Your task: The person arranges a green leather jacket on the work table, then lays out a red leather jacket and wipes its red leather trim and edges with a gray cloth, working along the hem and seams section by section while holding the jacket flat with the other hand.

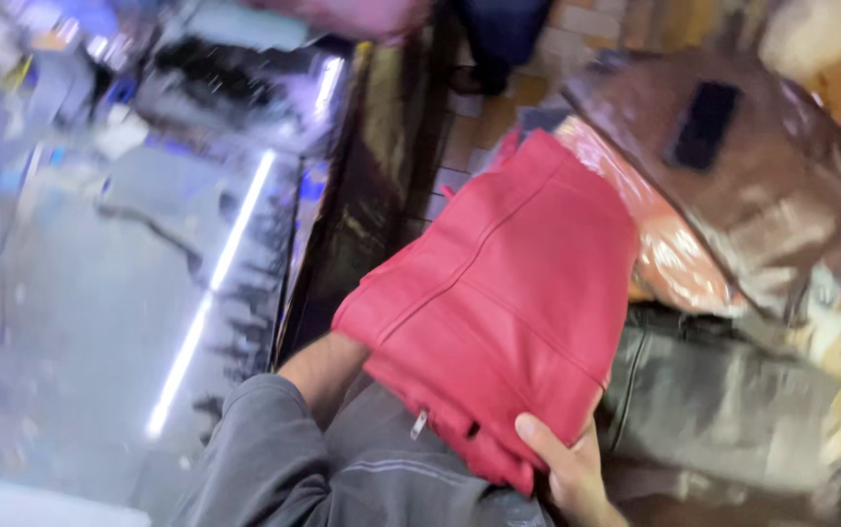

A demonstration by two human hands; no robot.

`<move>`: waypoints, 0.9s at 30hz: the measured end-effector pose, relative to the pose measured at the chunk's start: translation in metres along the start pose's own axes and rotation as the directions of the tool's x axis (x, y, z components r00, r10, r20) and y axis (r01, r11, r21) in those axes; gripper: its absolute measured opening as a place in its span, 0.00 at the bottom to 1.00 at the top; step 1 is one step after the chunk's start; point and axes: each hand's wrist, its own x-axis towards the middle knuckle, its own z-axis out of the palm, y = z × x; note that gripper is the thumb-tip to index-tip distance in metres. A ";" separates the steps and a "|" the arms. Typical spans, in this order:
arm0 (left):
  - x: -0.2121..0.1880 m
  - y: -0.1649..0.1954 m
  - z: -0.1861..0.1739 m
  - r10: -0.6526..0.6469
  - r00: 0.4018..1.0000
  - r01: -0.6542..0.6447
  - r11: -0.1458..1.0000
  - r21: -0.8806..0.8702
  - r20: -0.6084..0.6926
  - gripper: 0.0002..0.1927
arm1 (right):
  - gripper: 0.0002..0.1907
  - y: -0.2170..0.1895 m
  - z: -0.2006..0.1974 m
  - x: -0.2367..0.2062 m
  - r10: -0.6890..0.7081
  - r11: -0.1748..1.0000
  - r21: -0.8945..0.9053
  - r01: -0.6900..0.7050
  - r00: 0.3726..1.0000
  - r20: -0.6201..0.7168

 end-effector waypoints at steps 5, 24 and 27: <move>-0.070 -0.012 -0.024 0.325 0.944 -0.329 0.936 -0.125 -0.052 0.40 | 0.46 -0.001 -0.026 0.021 -0.033 0.840 -0.469 0.272 0.889 0.458; -0.459 0.074 -0.131 0.931 0.255 -0.959 0.278 0.052 -0.262 0.51 | 0.39 0.078 0.245 0.058 0.295 0.772 -0.307 0.556 0.113 0.949; -0.543 0.081 -0.136 0.948 0.127 -0.975 0.173 0.137 -0.292 0.53 | 0.44 0.123 0.303 0.068 0.285 0.755 -0.231 0.613 0.009 0.958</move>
